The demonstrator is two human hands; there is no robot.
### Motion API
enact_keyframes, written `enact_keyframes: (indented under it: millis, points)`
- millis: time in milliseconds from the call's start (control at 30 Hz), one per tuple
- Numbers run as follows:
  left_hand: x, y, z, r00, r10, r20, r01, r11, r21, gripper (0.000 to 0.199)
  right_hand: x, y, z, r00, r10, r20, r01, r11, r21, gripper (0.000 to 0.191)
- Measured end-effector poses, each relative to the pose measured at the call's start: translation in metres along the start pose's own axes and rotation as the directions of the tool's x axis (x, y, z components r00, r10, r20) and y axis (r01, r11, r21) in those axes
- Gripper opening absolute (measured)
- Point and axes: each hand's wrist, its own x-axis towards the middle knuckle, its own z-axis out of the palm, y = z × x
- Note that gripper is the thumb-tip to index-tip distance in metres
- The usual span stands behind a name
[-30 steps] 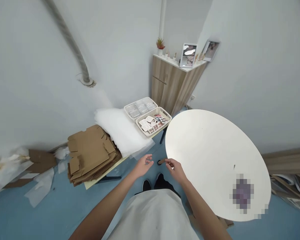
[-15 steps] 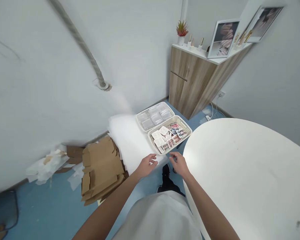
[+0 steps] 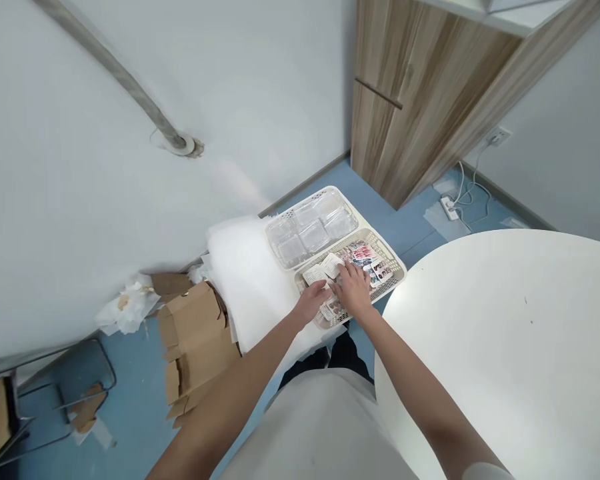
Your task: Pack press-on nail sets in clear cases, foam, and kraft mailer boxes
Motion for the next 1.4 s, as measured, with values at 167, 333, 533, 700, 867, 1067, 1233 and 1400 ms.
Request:
enact_keyframes:
  millis: [167,333,533,700,867,1067,1233,1400]
  points:
    - [0.022,-0.002,0.003,0.996,-0.087,0.008,0.087,0.972,-0.220,0.062,0.016,0.000,0.014,0.996,0.081,0.036,-0.084,0.995,0.062,0.050]
    - [0.030,-0.004,0.006,0.996,-0.092,0.008,0.090,0.945,-0.315,0.062,0.018,-0.002,0.015,0.984,0.168,0.052,-0.171,0.983,0.059,0.052]
    - [0.030,-0.002,0.007,0.998,-0.038,0.059,0.055,0.946,-0.319,0.047,0.015,-0.006,0.012,0.981,0.186,0.051,-0.189,0.978,0.087,0.050]
    - [0.020,-0.003,0.004,0.999,0.007,0.052,0.008,0.958,-0.288,0.041,0.004,-0.011,0.008,0.976,0.213,-0.036,-0.190,0.926,0.325,0.037]
    - [0.001,0.001,0.000,0.997,0.072,0.026,-0.063,0.967,-0.246,0.047,-0.012,-0.023,0.004,0.890,0.452,-0.065,-0.329,0.734,0.594,0.032]
    - [-0.030,0.006,-0.010,0.971,0.227,0.078,-0.210,0.961,-0.179,0.052,-0.038,-0.046,-0.004,0.845,0.532,0.054,-0.325,0.432,0.841,0.035]
    - [-0.054,0.000,-0.020,0.958,0.267,0.100,-0.246,0.952,-0.182,0.053,-0.065,-0.065,-0.006,0.839,0.545,-0.004,-0.243,0.381,0.892,0.034]
    - [-0.067,-0.015,-0.026,0.951,0.294,0.098,-0.284,0.953,-0.108,0.048,-0.094,-0.085,-0.006,0.823,0.567,-0.024,-0.225,0.365,0.903,0.033]
